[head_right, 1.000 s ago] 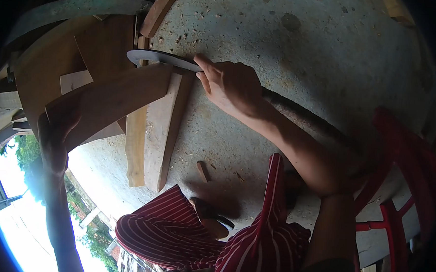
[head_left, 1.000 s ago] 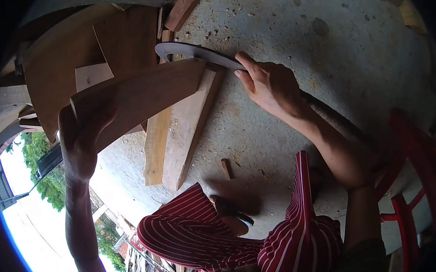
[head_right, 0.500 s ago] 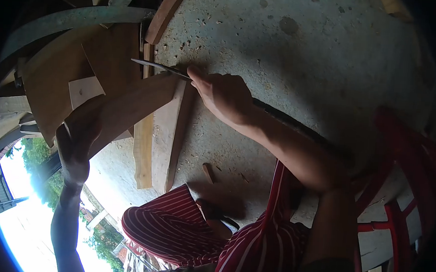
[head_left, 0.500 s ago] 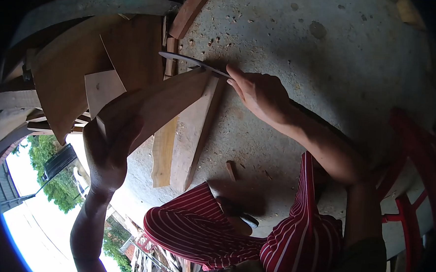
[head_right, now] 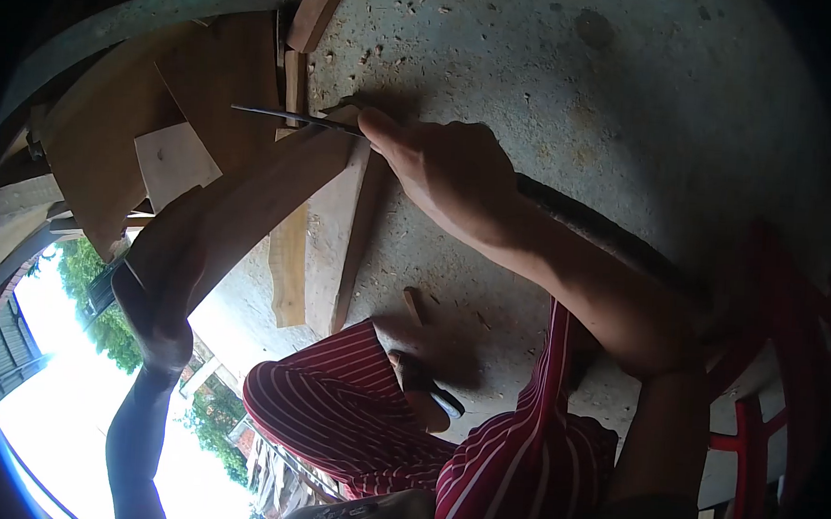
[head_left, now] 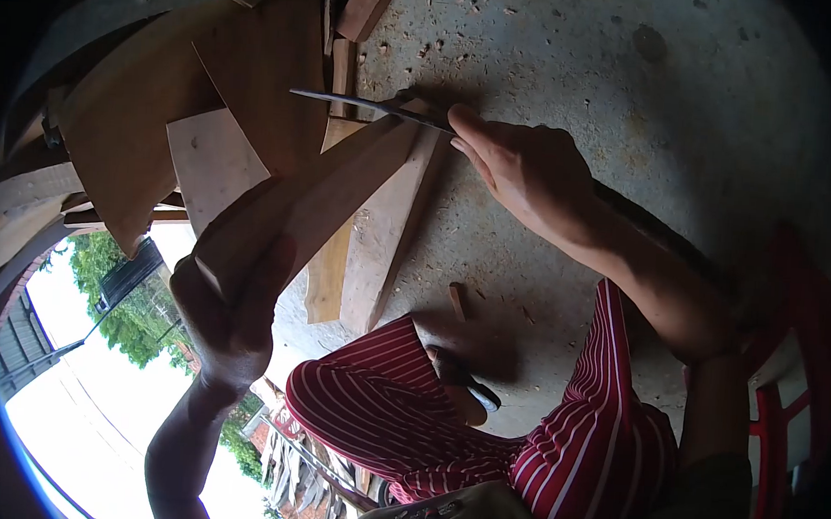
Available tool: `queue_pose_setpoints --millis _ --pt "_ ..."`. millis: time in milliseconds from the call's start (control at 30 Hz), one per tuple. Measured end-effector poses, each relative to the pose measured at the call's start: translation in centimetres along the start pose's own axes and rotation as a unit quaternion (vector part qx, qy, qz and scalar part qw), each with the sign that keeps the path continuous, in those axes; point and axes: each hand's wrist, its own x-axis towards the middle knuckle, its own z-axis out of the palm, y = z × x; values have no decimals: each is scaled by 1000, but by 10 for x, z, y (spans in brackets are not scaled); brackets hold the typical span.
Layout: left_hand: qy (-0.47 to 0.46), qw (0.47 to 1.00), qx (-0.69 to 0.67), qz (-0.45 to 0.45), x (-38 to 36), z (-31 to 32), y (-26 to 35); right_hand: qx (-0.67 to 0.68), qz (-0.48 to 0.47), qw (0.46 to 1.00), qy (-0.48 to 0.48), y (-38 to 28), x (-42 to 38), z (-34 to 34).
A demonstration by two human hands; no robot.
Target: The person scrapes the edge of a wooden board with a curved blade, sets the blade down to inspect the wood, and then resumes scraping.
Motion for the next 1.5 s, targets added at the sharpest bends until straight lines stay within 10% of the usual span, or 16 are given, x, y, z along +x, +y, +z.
queue_pose_setpoints --millis 1500 --pt "40 999 -5 3 -5 11 13 -69 28 997 -35 41 -3 11"
